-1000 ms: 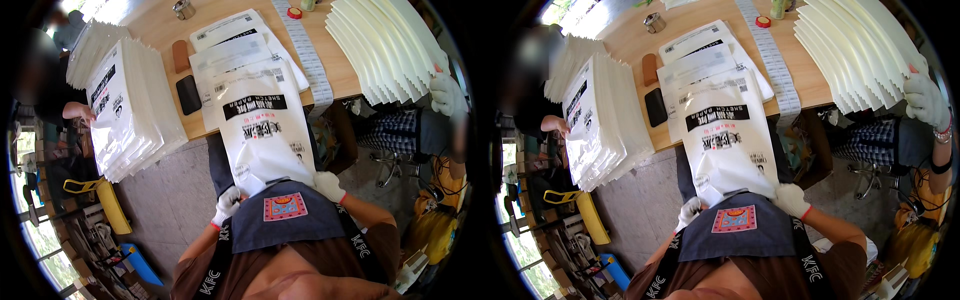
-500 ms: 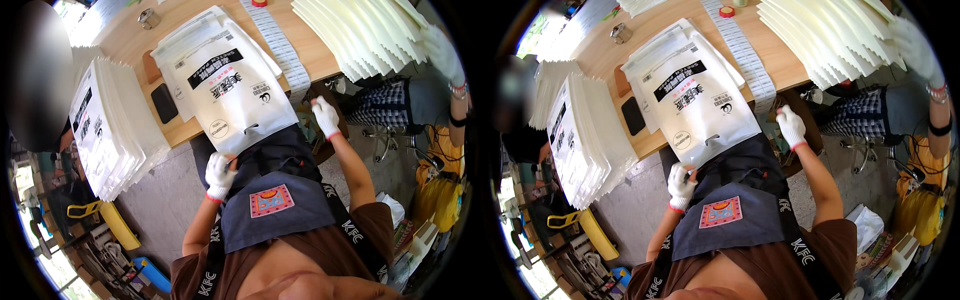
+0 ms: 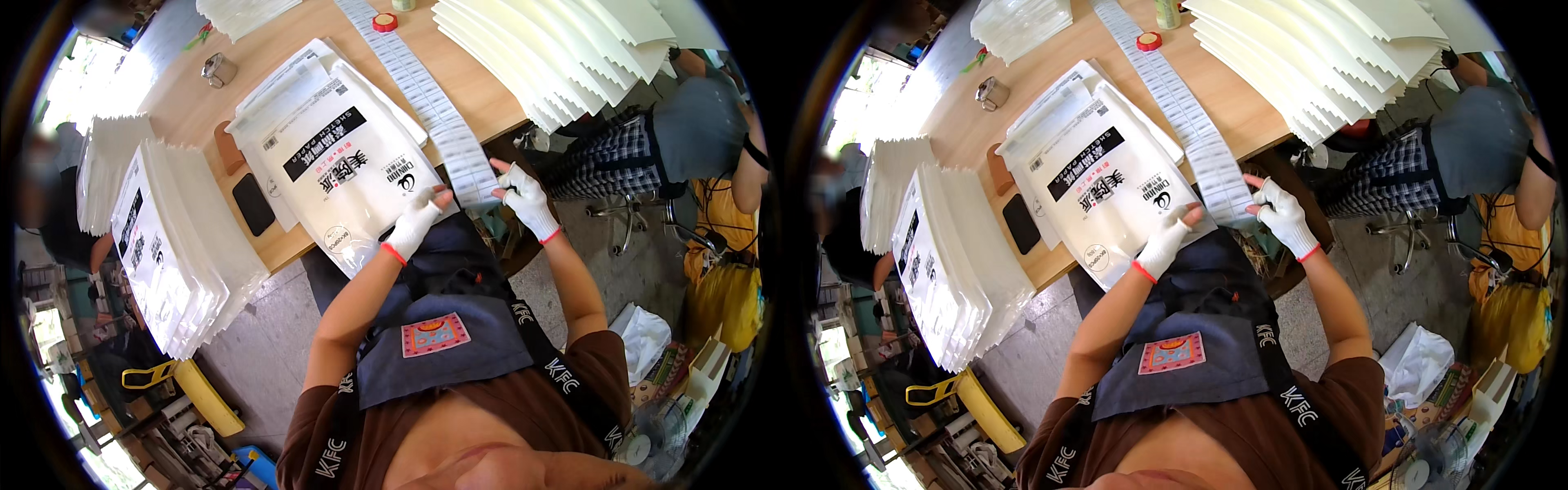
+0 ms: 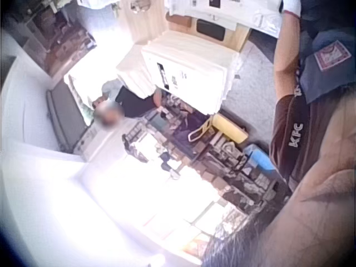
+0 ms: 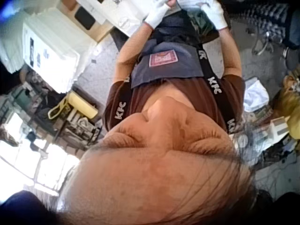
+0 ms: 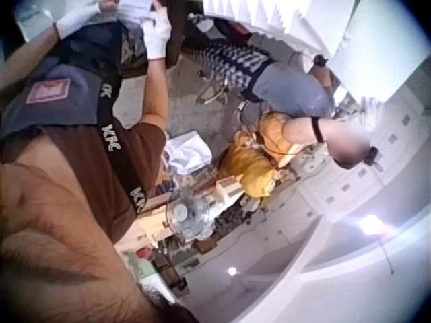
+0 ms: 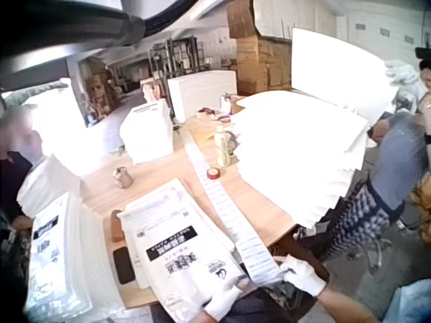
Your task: The person picks up a stack of white paper sheets and places them into a white plastic bag. They then seal the bag and place it on a pile of other sealed bags on the table. This process is repeated multiple times.
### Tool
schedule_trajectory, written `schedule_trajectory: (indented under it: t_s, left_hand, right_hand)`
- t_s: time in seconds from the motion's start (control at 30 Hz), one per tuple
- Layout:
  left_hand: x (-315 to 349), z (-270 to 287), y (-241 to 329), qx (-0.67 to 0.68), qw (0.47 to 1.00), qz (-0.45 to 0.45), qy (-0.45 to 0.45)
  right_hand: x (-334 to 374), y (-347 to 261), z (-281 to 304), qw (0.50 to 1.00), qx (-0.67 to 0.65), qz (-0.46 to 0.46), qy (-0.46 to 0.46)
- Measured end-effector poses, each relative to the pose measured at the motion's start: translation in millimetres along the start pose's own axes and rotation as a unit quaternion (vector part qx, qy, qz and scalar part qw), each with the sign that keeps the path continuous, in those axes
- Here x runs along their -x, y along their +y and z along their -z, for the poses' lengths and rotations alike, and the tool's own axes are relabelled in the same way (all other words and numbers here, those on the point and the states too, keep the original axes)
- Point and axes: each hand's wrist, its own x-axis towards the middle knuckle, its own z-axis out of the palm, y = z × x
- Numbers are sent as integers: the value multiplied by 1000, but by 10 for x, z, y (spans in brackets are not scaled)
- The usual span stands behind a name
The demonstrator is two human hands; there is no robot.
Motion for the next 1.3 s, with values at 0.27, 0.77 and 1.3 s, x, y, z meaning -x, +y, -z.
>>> schedule_trajectory:
  t_s: [0.27, 0.77, 1.3]
  left_hand:
    - [-411, -604, -55, 277, 949, 147, 39]
    - [1058, 1036, -890, -90, 828, -66, 550]
    - [1988, 1044, -772, -17, 970, 210, 123]
  right_hand:
    - [-47, -621, 180, 897, 310, 309, 62]
    - [-429, -923, -681, 973, -95, 53, -202]
    - [-1977, -1544, -3179, 930, 244, 30, -273]
